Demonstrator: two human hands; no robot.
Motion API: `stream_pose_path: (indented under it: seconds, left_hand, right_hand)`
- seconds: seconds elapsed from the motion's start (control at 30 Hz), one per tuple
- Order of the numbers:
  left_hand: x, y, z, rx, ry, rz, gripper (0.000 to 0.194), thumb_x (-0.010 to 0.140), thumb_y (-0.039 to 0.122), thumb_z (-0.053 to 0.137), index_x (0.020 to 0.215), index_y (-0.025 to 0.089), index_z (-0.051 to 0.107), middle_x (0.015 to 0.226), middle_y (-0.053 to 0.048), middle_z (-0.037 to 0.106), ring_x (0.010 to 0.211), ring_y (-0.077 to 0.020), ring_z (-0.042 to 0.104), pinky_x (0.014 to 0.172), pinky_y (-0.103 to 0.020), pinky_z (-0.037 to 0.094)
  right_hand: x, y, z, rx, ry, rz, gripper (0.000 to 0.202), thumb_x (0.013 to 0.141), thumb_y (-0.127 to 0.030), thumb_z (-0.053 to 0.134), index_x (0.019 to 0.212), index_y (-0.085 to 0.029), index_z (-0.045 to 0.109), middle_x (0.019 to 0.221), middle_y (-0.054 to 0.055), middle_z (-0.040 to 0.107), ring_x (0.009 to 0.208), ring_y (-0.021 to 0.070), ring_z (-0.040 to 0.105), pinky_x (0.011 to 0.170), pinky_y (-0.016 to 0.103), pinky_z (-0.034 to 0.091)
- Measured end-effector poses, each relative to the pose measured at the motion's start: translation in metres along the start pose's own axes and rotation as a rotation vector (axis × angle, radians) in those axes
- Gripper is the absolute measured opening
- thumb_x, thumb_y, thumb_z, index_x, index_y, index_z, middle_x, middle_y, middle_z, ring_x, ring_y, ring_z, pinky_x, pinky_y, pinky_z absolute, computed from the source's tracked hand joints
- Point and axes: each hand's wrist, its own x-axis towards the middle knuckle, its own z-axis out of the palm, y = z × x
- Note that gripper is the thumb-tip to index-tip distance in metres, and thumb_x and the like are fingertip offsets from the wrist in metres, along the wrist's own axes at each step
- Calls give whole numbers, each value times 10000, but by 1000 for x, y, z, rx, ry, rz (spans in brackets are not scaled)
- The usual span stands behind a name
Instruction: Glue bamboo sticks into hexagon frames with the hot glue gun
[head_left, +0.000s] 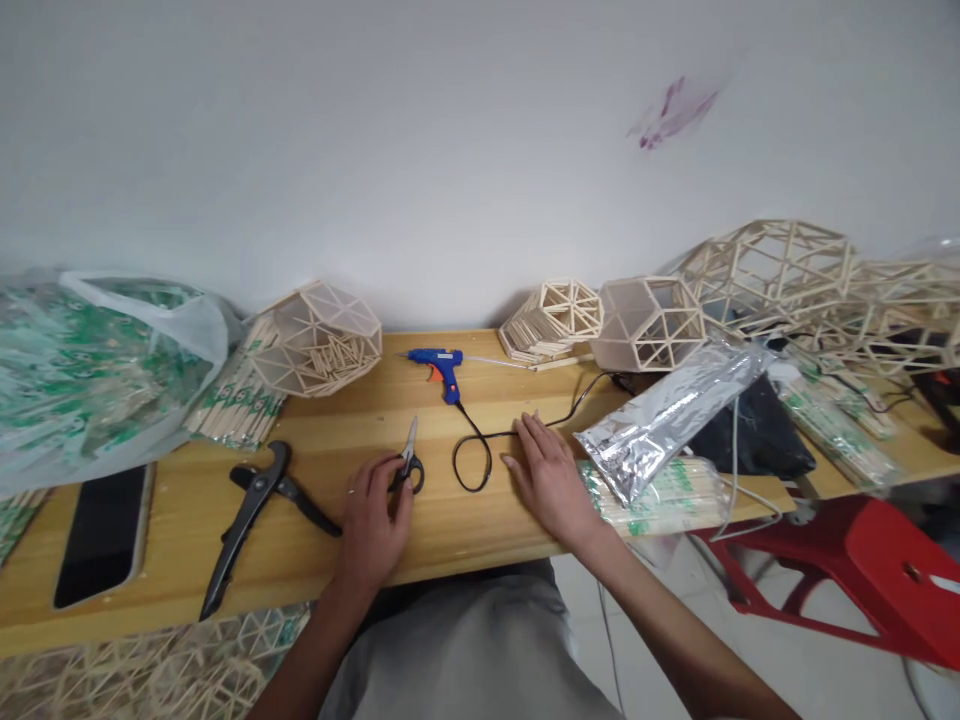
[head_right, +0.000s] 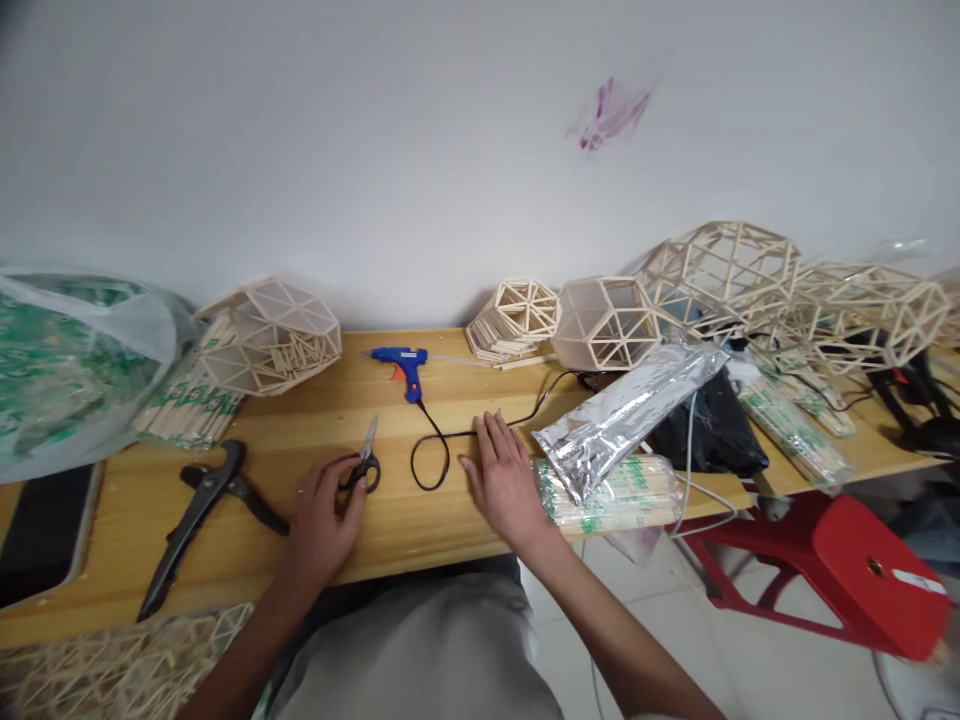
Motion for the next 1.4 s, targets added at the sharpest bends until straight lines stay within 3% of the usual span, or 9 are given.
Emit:
stream_pose_path:
  seconds: [0.13, 0.2, 0.3, 0.43, 0.6, 0.7, 0.8, 1.1, 1.4]
  left_hand:
    - [-4, 3, 0, 20, -2, 16, 222, 1031, 268, 575, 1218, 226, 688, 1268, -129, 709, 1199, -304, 668, 1053, -503, 555]
    - [-7, 6, -1, 23, -13, 30, 248, 1036, 290, 581, 1245, 226, 697, 1323, -135, 704, 1232, -311, 666, 1068, -515, 550]
    - [-13, 12, -7, 5, -22, 41, 243, 1048, 308, 578, 1238, 241, 714, 1299, -116, 734, 1203, -295, 695, 1046, -492, 563]
    - [-16, 24, -19, -65, -64, 48, 186, 1067, 312, 557, 1070, 259, 735, 970, -31, 797, 907, -216, 754, 831, -365, 601]
    - [-23, 31, -30, -44, -149, 166, 327, 1059, 265, 558, 755, 244, 677, 715, -1, 725, 729, -183, 713, 822, -361, 598]
    - [-38, 22, -41, 21, -199, 269, 192, 1033, 217, 587, 1009, 253, 773, 1195, -76, 800, 1102, -234, 749, 994, -412, 596]
    - [-55, 9, -54, 82, -283, 351, 354, 1019, 178, 594, 1343, 264, 706, 1469, -105, 692, 1345, -270, 655, 1128, -461, 548]
    - [-71, 29, -31, 139, -351, 434, 414, 1048, 255, 588, 1460, 238, 627, 1531, -130, 642, 1438, -294, 582, 1155, -485, 532]
    - [-65, 46, -20, -109, -258, 338, 228, 1050, 186, 554, 1212, 221, 709, 1219, -94, 775, 1169, -218, 718, 1042, -402, 585]
  right_hand:
    - [-17, -15, 0, 86, 87, -9, 563, 1072, -340, 534, 1613, -188, 488, 1679, 217, 465, 1595, 385, 393, 1236, 655, 422]
    - [-27, -24, -1, 174, 118, -50, 449, 1062, -292, 547, 1506, -255, 602, 1565, 184, 600, 1517, 367, 506, 1196, 634, 482]
    - [-41, -37, -2, 331, 118, -149, 289, 1048, -201, 547, 1241, -324, 724, 1118, 90, 801, 1156, 314, 739, 1104, 594, 566]
    - [-55, -50, 1, 455, 85, -179, 278, 1053, -146, 503, 1143, -293, 720, 883, 61, 780, 792, 258, 741, 811, 457, 665]
    - [-66, -51, 1, 448, -45, -354, 366, 1063, -149, 518, 1355, -297, 681, 1292, 92, 783, 1185, 277, 745, 1034, 504, 628]
    - [-74, -39, -3, 329, -87, -383, 356, 1063, -230, 583, 1405, -276, 671, 1460, 120, 707, 1377, 325, 652, 1115, 571, 587]
    - [-83, -31, -3, 209, -17, -255, 419, 1052, -259, 612, 1471, -251, 635, 1517, 175, 654, 1431, 381, 598, 1106, 624, 582]
    - [-87, -59, 22, 236, 104, -391, 259, 1060, -227, 639, 1307, -224, 716, 1217, 126, 750, 1193, 289, 657, 1025, 510, 593]
    - [-92, -66, 37, 313, 168, -409, 264, 1114, -157, 416, 1027, -196, 662, 920, 67, 732, 834, 210, 621, 794, 360, 506]
